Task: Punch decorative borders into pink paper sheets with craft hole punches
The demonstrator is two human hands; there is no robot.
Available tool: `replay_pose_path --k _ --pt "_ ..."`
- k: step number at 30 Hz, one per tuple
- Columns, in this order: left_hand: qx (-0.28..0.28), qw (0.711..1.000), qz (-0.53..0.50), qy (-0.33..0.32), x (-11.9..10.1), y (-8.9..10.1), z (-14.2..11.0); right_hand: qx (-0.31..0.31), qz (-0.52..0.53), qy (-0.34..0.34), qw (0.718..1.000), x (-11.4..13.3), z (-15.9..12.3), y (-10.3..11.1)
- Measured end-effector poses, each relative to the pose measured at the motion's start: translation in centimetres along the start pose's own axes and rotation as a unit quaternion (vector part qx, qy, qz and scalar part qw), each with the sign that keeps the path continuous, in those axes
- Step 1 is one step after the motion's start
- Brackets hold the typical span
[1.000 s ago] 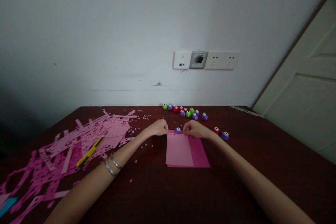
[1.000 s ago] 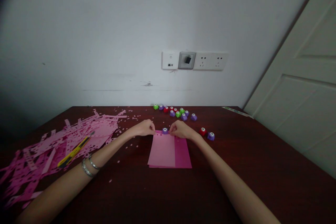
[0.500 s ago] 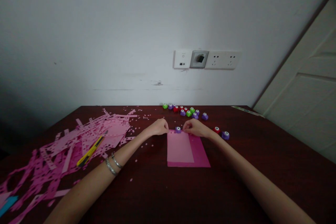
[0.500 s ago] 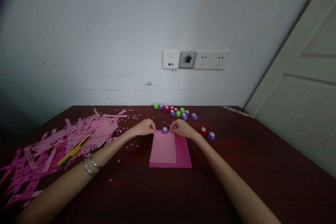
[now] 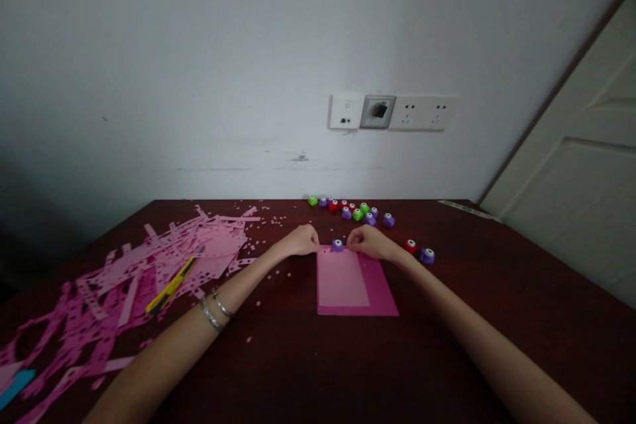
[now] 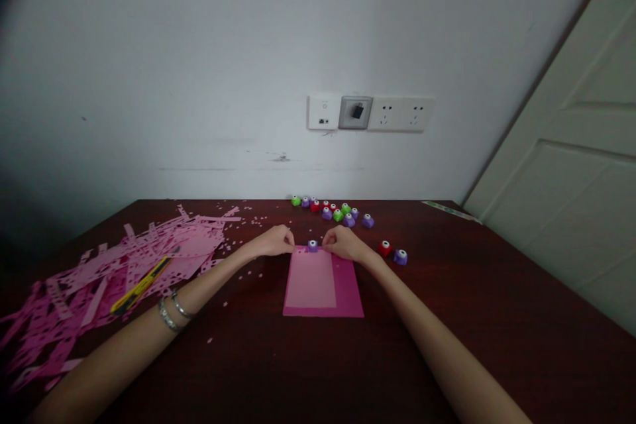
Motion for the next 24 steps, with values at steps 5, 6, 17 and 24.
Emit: replay_pose_path --k 5,6,17,24 --pt "0.005 1.000 -0.023 0.010 0.1 0.0 0.0 0.000 0.001 -0.005 1.000 0.1 0.0 0.0" --pt "0.005 1.000 -0.026 0.012 0.2 0.1 0.0 -0.001 0.001 -0.006 1.000 0.0 0.0 0.0" --pt "0.011 0.997 -0.071 0.032 1.0 0.0 0.4 -0.020 0.004 -0.003 1.000 -0.4 0.2 -0.1" --pt "0.002 0.997 -0.073 0.027 1.1 -0.2 0.6 -0.045 0.006 0.005 0.999 -0.8 0.4 0.0"
Point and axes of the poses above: each hand's wrist, its own z-axis towards the middle knuckle, its own y-axis out of the back of the hand, x = y × z, the point moved 5 cm from there along z, towards the middle knuckle
